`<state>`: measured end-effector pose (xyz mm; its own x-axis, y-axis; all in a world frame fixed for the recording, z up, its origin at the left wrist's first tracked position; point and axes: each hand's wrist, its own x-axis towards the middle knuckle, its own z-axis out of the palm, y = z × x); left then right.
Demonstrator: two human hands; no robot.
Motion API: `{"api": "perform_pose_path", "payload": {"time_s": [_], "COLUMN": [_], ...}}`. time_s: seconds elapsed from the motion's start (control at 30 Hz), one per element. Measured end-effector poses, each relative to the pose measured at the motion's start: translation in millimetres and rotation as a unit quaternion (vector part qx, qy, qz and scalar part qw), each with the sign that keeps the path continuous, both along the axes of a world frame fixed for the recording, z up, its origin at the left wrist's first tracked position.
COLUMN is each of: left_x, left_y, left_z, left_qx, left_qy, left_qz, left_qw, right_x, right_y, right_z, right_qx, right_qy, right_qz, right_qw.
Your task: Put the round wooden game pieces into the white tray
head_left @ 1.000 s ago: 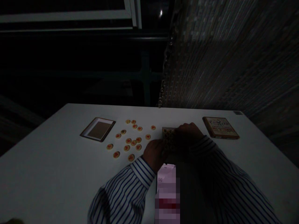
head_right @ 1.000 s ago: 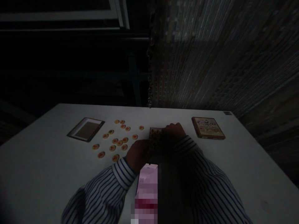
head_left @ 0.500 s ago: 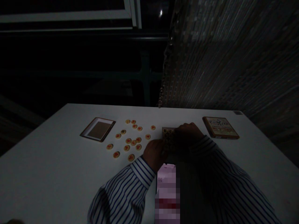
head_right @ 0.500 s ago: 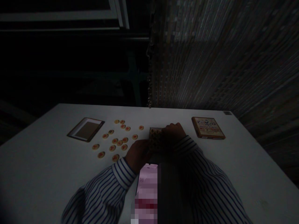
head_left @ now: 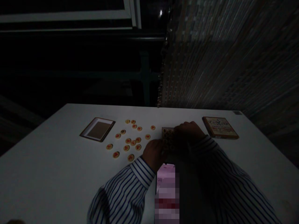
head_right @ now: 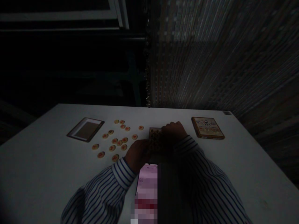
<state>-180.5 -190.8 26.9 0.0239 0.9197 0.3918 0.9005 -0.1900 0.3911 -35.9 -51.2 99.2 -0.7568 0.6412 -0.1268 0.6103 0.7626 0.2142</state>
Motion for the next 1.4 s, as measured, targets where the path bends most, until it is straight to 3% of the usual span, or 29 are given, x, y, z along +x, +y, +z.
{"api": "perform_pose_path", "payload": {"time_s": [0.37,0.93,1.4], "left_x": [-1,0,0], "left_y": [0,-2,-2], "left_z": [-2.2,4.2,5.5], "left_qx": [0.002,0.014,0.005], "left_qy": [-0.009,-0.012,-0.008], "left_qz": [0.005,-0.006,-0.005], "left_qw": [1.0,1.0,1.0], "right_x": [7,4,0], "right_y": [0,4,3], "right_z": [23.9,-4.3,-2.5], "right_qx": [0.041,-0.017,-0.03], "right_qy": [0.04,-0.005,-0.025], "right_qz": [-0.041,0.014,-0.001], "right_qw": [0.997,1.0,0.999]}}
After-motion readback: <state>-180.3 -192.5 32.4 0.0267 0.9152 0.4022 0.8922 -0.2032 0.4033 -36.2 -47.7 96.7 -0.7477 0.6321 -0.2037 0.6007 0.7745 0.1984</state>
